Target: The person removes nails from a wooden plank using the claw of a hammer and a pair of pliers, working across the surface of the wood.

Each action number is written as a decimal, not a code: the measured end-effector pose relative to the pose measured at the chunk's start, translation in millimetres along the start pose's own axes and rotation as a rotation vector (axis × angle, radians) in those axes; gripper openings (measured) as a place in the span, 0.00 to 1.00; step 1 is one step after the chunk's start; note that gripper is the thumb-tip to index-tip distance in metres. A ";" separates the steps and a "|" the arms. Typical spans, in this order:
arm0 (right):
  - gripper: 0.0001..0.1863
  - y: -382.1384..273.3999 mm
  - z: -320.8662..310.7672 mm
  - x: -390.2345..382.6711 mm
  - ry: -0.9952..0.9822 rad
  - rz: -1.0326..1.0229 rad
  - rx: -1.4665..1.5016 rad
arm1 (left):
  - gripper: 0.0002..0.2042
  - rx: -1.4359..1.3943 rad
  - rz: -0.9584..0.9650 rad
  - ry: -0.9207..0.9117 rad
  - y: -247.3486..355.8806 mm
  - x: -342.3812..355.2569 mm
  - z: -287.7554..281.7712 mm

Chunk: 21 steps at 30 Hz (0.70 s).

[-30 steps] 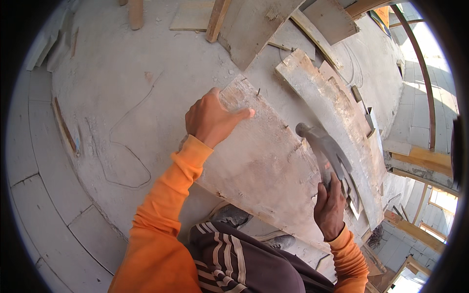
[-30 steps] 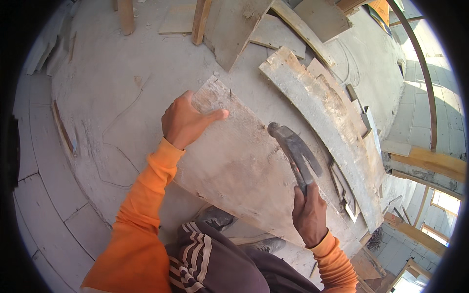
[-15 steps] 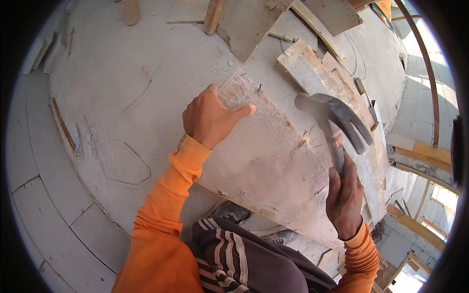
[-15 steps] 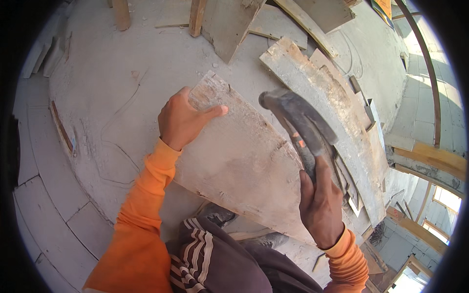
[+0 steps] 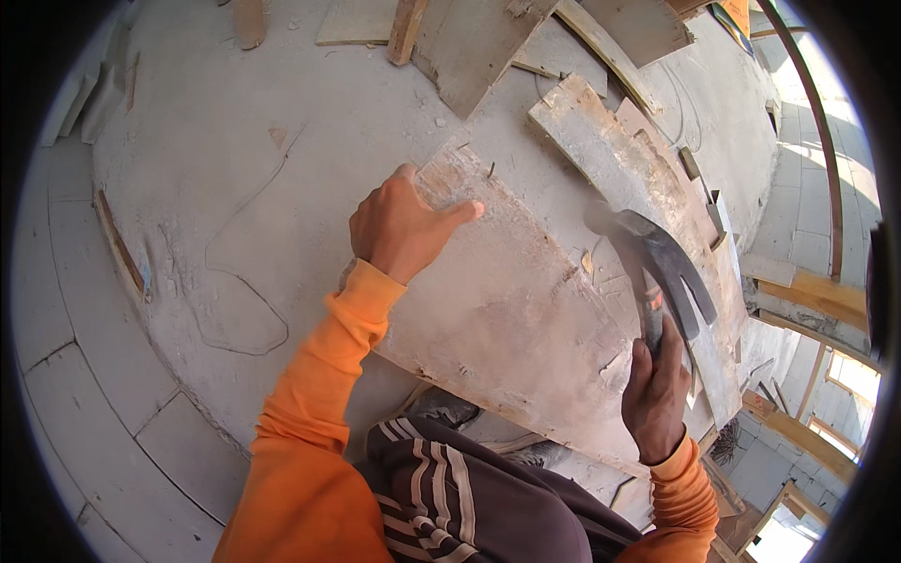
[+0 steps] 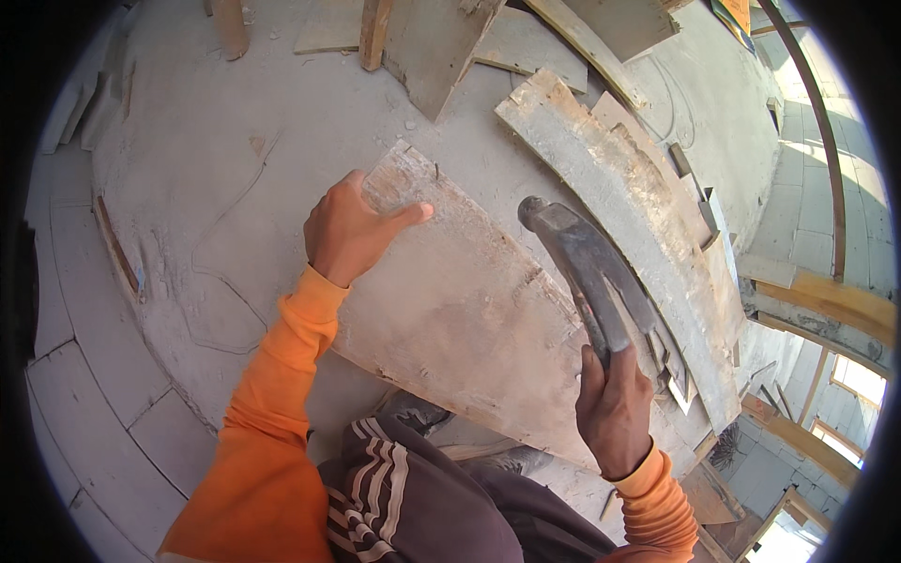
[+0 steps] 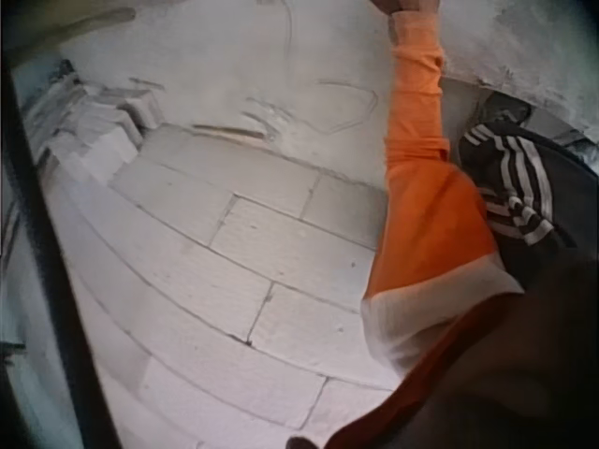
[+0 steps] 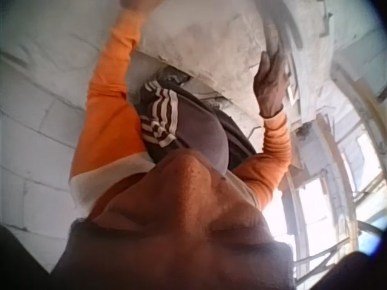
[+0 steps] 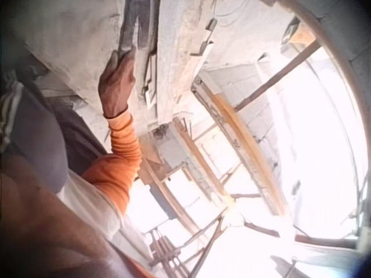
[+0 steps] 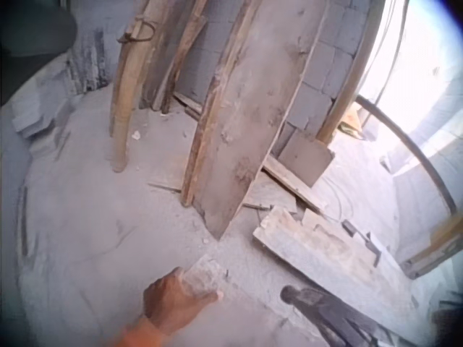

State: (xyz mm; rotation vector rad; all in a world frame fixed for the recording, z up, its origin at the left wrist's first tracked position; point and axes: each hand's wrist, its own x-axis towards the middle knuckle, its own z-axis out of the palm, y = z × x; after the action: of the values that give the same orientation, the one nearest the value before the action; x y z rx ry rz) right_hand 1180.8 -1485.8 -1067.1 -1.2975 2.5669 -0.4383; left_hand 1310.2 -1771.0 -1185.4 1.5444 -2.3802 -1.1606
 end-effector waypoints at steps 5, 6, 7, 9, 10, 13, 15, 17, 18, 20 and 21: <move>0.21 28.9 22.7 -0.2 -0.148 0.022 0.007 | 0.38 -0.039 0.024 0.018 7.0 2.5 -0.1; 0.21 32.5 26.9 5.8 -0.207 0.040 0.033 | 0.38 -0.029 0.008 0.008 8.6 4.4 0.4; 0.20 31.5 27.3 8.1 -0.179 0.065 0.055 | 0.38 -0.034 0.013 0.003 9.1 5.4 0.5; 0.20 16.5 24.8 4.6 -0.150 0.131 0.104 | 0.38 -0.035 0.005 -0.028 3.4 -0.9 0.5; 0.20 6.7 21.7 8.5 -0.135 0.148 0.139 | 0.37 -0.025 0.002 -0.056 2.3 -1.3 -2.2; 0.22 -27.2 12.9 25.7 -0.042 0.152 0.276 | 0.34 -0.043 0.060 -0.042 -0.8 -1.5 -6.3; 0.25 -38.7 5.0 37.9 0.003 -0.024 0.217 | 0.31 -0.116 0.175 0.098 -9.4 -3.0 4.4; 0.28 -48.5 -4.3 51.4 0.035 -0.169 0.171 | 0.27 -0.084 0.101 0.100 -4.8 -0.5 4.9; 0.28 -51.8 -8.9 57.1 0.065 -0.207 0.148 | 0.27 -0.072 0.063 0.097 -1.6 0.0 6.2; 0.28 -57.7 -14.6 62.0 0.106 -0.250 0.141 | 0.27 0.002 0.031 0.179 4.2 -2.6 9.0; 0.28 -61.0 -17.7 62.2 0.117 -0.257 0.155 | 0.28 0.035 0.015 0.222 7.3 -3.7 9.2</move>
State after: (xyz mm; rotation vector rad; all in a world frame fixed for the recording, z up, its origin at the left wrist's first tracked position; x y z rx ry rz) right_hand 1183.9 -1567.7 -1032.8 -1.5918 2.4052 -0.7666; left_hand 1302.5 -1761.5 -1186.1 1.5708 -2.2743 -0.8962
